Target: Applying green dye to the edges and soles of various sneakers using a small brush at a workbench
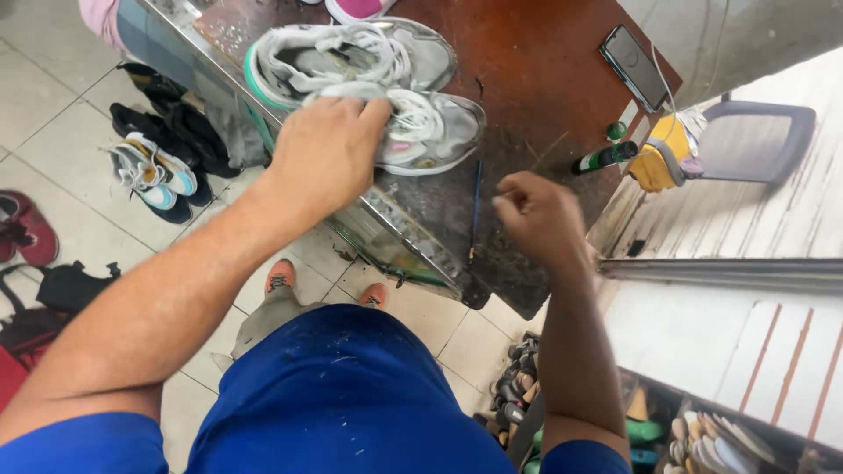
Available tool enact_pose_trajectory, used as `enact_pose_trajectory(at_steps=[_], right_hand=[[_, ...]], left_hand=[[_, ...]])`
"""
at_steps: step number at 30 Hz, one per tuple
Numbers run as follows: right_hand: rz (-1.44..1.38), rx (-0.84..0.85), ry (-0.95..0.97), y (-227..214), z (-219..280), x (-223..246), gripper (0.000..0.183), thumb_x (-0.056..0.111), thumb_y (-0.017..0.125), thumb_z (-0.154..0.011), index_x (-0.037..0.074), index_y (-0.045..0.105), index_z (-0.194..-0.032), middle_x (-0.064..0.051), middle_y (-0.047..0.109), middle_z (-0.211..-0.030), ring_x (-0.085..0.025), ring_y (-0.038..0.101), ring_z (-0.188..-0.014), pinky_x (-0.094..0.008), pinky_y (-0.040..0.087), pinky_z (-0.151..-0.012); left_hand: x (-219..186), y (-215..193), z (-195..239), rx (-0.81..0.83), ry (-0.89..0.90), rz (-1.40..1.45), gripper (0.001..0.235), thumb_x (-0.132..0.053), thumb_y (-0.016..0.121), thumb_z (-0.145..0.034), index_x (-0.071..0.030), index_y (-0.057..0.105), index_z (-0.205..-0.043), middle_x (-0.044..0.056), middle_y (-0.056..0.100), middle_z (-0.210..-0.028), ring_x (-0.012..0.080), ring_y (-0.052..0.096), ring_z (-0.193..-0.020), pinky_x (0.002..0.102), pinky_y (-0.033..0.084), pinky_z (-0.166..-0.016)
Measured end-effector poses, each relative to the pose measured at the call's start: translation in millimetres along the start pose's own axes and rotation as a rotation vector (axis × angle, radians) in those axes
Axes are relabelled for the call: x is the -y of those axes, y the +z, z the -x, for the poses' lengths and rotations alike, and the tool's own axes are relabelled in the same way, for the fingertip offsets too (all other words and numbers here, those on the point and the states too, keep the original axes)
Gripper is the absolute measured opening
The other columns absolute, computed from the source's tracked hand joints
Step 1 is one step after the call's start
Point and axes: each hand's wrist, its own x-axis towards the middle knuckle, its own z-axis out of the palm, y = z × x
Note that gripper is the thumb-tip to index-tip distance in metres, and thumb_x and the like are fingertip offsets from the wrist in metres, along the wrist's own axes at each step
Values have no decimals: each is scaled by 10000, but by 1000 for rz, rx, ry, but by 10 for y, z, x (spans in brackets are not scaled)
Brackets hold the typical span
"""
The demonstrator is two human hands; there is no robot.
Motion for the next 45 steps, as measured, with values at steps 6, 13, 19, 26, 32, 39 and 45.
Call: enact_pose_trajectory(at_steps=[6,13,19,26,32,39,45], right_hand=[[58,338,288,358,-196,-326,267,434,724,-871,205,666,-995,21,701,-892,-217,663,-878,-407,470,-770],[-16,356,339,390,-304,-340,334,219,754,-831,187,645,-1145,-22,715,-894,-219,668,-822,-425,483,-706],[22,244,412,482,-232,-306,391,251,760,-811,185,634,-1175,-101,733,-1042,-280,673,-888,-423,509,-798],[124,226,373,643,-253,-417,364,96,582,-731,205,619,-1076,-126,718,-1152,-396,657,-1067,-460,504,-857],[160,195,409,431,155,-195,446,133,684,-770,181,672,-1213,-148,724,-1075,-409,679,-1137,-550,547,-950],[-406,-244,-36,74,720,-974,197,-28,610,-688,13,726,-842,-162,562,-542,-213,591,-553,-401,499,-542],[-1026,-588,56,-694,779,-1709,187,-98,574,-710,1,681,-827,-149,566,-596,-285,648,-521,-320,552,-520]], left_hand=[[-295,185,-377,558,-296,-518,321,-298,318,-1164,-129,585,-1106,30,604,-804,162,498,-681,338,463,-621],[-580,70,-512,646,-608,-22,552,37,600,-910,-61,349,-1391,220,480,-1142,361,578,-908,530,538,-821],[-589,53,-454,500,-662,131,595,60,665,-832,-120,421,-1344,157,619,-1009,355,583,-903,491,525,-781],[-640,-71,310,329,-654,371,318,-38,596,-828,-102,497,-1123,184,669,-1079,372,605,-957,533,476,-758],[-472,390,936,-48,-794,876,154,-186,730,-921,-138,614,-1009,55,638,-736,170,664,-744,333,528,-763],[-608,660,1178,-366,-844,1031,398,-2,756,-875,-83,489,-1160,5,532,-938,99,568,-810,260,533,-693],[-563,911,1416,-528,-807,1503,333,102,742,-856,-162,639,-1030,-72,582,-827,62,631,-802,246,599,-825]])
